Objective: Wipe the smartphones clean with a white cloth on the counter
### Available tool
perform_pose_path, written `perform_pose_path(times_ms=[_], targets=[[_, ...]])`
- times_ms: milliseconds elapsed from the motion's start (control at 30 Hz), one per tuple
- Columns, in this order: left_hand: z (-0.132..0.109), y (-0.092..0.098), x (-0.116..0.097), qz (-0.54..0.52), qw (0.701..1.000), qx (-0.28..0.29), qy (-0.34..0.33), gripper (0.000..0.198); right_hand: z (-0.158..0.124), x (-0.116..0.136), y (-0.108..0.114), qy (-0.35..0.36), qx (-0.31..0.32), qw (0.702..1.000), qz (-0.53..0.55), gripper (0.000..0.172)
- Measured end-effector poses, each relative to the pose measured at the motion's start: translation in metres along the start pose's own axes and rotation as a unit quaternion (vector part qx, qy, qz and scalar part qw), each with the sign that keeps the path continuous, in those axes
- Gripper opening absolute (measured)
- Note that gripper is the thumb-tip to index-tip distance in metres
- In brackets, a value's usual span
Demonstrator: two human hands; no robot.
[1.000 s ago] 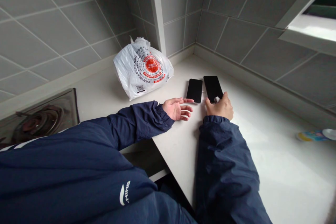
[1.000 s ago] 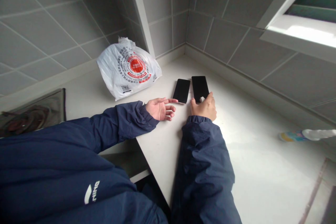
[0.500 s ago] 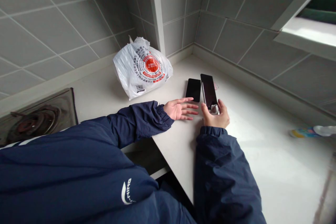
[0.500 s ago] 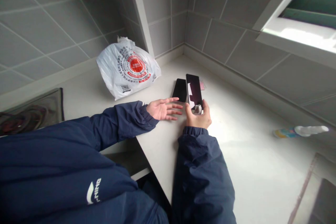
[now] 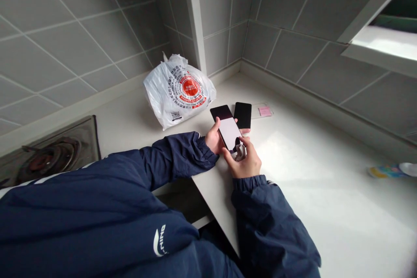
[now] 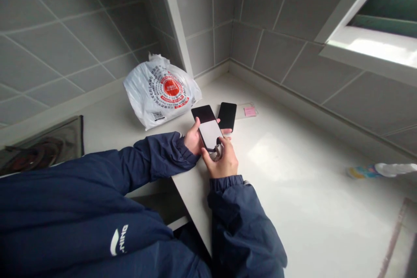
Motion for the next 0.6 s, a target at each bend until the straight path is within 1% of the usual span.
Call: perform_pose_path(times_ms=[100,133,200,233,300,367,433,533,600], targets=[[0.001,0.004,-0.004,0.025,0.999,-0.010,-0.019,0.086,0.002,0.003,0.001,0.035,-0.013,0.999,0.025,0.058],[0.002,0.005,-0.005,0.035,0.999,-0.008,-0.021,0.088,0.003,0.005,0.002,0.045,-0.017,0.998,0.039,0.055],[0.005,0.006,-0.007,0.052,0.998,-0.001,-0.026,0.092,0.004,0.007,0.007,0.047,-0.028,0.996,0.069,0.043],[0.005,0.005,-0.008,0.058,0.998,0.003,-0.028,0.094,0.005,0.007,0.011,0.038,-0.037,0.995,0.080,0.036],[0.006,0.005,-0.010,0.066,0.997,0.006,-0.027,0.093,0.004,0.001,0.020,-0.005,-0.063,0.994,0.095,0.029],[0.005,0.004,-0.007,0.069,0.998,0.004,-0.011,0.089,0.002,-0.011,0.026,-0.066,-0.085,0.987,0.123,0.031],[0.004,0.002,-0.002,0.075,0.997,0.007,0.015,0.084,-0.001,-0.025,0.030,-0.118,-0.104,0.974,0.165,0.036],[0.002,-0.004,0.007,0.084,0.994,0.040,0.059,0.079,-0.005,-0.045,0.035,-0.161,-0.147,0.950,0.226,0.038],[0.001,-0.007,0.013,0.089,0.990,0.065,0.089,0.079,-0.008,-0.059,0.032,-0.203,-0.160,0.918,0.300,0.039]])
Point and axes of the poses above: each hand's wrist, its own z-axis towards the middle knuckle, its own y-axis out of the back of the hand, x = y × z, the point moved 10 cm from there along z, towards the middle knuckle, and after that the axes turned 3 degrees about y, right-handed, at the moved point
